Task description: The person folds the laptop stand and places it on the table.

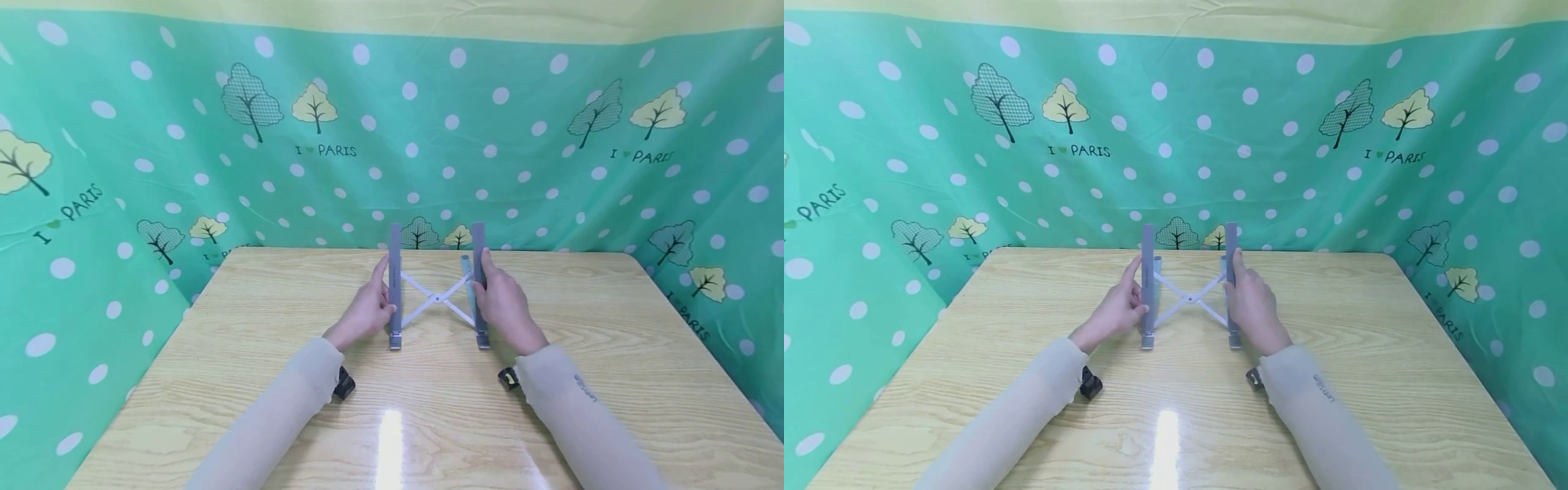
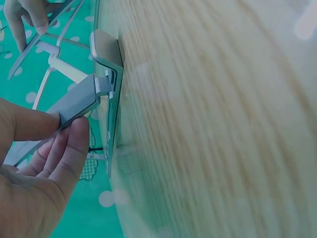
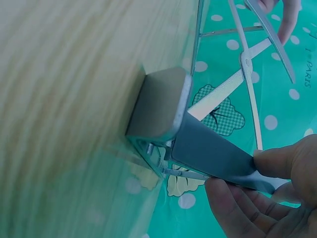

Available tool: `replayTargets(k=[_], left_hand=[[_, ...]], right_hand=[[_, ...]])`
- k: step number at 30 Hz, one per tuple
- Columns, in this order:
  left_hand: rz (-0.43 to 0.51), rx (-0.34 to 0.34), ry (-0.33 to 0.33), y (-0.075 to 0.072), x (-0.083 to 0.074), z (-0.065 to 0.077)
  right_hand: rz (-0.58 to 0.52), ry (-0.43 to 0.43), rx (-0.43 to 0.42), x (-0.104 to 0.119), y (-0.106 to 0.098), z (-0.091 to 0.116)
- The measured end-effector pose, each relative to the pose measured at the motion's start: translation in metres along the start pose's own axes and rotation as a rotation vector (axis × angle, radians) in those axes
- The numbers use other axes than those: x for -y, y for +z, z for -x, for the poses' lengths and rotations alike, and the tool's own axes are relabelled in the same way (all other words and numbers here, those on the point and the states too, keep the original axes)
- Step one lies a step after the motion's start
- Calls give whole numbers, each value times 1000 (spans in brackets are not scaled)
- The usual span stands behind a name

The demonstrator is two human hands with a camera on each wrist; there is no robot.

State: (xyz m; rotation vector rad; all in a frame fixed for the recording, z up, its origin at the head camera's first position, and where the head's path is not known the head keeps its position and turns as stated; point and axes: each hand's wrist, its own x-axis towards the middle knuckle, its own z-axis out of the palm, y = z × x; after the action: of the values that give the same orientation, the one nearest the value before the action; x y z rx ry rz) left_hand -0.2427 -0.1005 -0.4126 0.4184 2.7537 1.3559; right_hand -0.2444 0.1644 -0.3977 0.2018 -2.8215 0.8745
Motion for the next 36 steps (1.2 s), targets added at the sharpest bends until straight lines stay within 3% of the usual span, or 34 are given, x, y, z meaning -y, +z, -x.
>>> replayTargets(k=[13, 29, 36], left_hand=[[15, -25, 8, -11, 7, 8], [13, -50, 25, -20, 16, 15], [-13, -53, -19, -24, 15, 16]], right_hand=[[-48, 9, 21, 12, 7, -1], [-28, -29, 16, 23, 15, -1], [-25, -48, 10, 23, 17, 0]])
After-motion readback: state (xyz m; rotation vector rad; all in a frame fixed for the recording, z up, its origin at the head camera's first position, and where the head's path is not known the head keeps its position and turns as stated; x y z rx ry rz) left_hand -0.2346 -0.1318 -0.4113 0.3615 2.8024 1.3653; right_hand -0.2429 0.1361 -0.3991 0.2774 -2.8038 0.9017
